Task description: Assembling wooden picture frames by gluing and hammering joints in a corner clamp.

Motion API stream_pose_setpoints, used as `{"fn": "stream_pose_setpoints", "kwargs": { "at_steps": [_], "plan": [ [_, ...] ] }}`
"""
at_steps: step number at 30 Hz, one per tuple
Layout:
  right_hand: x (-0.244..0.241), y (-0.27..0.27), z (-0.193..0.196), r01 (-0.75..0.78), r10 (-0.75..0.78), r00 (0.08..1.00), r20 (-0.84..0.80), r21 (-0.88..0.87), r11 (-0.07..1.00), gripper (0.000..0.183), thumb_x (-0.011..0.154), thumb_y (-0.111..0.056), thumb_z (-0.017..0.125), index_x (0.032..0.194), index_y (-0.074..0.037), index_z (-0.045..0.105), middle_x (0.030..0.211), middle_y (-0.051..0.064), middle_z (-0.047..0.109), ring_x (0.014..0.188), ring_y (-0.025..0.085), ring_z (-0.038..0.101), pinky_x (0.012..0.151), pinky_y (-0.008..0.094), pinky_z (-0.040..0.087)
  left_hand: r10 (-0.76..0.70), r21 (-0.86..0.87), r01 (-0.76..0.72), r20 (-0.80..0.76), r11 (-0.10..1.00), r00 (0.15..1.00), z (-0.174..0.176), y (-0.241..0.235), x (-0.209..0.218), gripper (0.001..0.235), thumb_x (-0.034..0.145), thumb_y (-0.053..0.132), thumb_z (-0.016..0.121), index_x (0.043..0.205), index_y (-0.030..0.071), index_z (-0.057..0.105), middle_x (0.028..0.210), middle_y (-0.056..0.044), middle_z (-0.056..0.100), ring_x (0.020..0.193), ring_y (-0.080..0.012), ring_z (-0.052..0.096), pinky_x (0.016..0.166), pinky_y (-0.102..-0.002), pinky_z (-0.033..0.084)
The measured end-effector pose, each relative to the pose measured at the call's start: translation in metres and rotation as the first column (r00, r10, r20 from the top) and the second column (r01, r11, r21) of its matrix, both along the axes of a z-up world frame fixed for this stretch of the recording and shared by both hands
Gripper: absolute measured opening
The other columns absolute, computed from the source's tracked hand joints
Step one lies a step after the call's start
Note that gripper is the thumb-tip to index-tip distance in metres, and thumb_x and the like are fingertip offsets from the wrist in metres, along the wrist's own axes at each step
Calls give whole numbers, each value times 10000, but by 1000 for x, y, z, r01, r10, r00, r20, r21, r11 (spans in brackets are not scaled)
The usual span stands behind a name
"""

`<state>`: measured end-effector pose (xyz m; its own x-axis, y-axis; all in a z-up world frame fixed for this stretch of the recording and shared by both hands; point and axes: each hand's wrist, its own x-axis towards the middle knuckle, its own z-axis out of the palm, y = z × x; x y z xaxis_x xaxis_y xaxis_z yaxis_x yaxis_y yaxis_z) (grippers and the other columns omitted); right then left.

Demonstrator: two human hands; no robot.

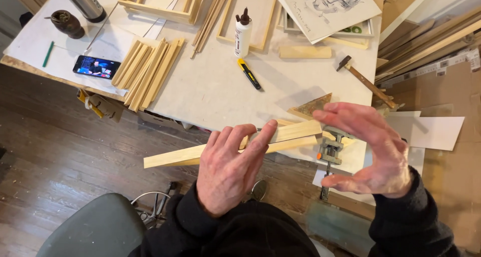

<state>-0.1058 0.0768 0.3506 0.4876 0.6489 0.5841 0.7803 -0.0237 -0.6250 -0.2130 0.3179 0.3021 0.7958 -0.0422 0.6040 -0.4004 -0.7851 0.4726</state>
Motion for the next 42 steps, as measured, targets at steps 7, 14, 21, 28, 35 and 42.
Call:
{"fn": "stream_pose_setpoints", "kwargs": {
  "at_steps": [7,14,21,28,35,42],
  "plan": [
    [-2,-12,-12,117,-74,928,366,-99,988,816,819,-549,790,1343,32,559,1130,190,741,1184,307,674,978,438,597,-50,-41,49,-25,998,998,4,2,-5,545,931,104,718,1458,116,581,1106,-57,622,953,-237,596,847,-388,468],
    [1,-23,-29,102,-134,953,271,130,986,793,878,-660,683,1302,6,603,1062,140,756,1104,297,724,926,439,622,-37,-32,36,-17,999,999,5,1,-5,531,944,98,719,1456,122,584,1102,-47,621,938,-221,591,826,-385,455],
    [11,-21,-40,62,-25,846,533,-52,997,1056,891,-834,465,1570,-53,255,1243,205,694,1374,331,528,1076,566,486,-45,-75,44,-15,996,999,10,0,-8,511,939,90,717,1438,123,614,1101,-40,629,937,-214,595,820,-373,455],
    [7,-37,-34,211,-95,810,578,-136,968,1062,914,-836,425,1610,-53,255,1260,148,705,1377,301,548,1166,519,456,-24,-38,23,-26,999,999,6,-1,-7,537,926,94,719,1449,130,601,1099,-49,627,935,-216,597,830,-375,466],
    [22,-11,-21,147,-58,776,628,-91,985,1022,907,-881,370,1311,36,572,1171,190,711,1247,284,567,1058,504,496,-32,-44,31,-16,999,999,7,-2,-6,515,945,93,707,1448,120,599,1094,-50,625,927,-223,597,830,-379,477],
    [39,-53,-46,394,-400,869,290,83,915,325,1165,-322,631,1186,2,651,1138,159,733,1045,253,729,856,362,624,11,-435,-27,-39,900,999,-6,32,6,451,1043,32,601,1490,58,548,1018,-71,569,829,-107,544,671,-270,487]
  ]
}}
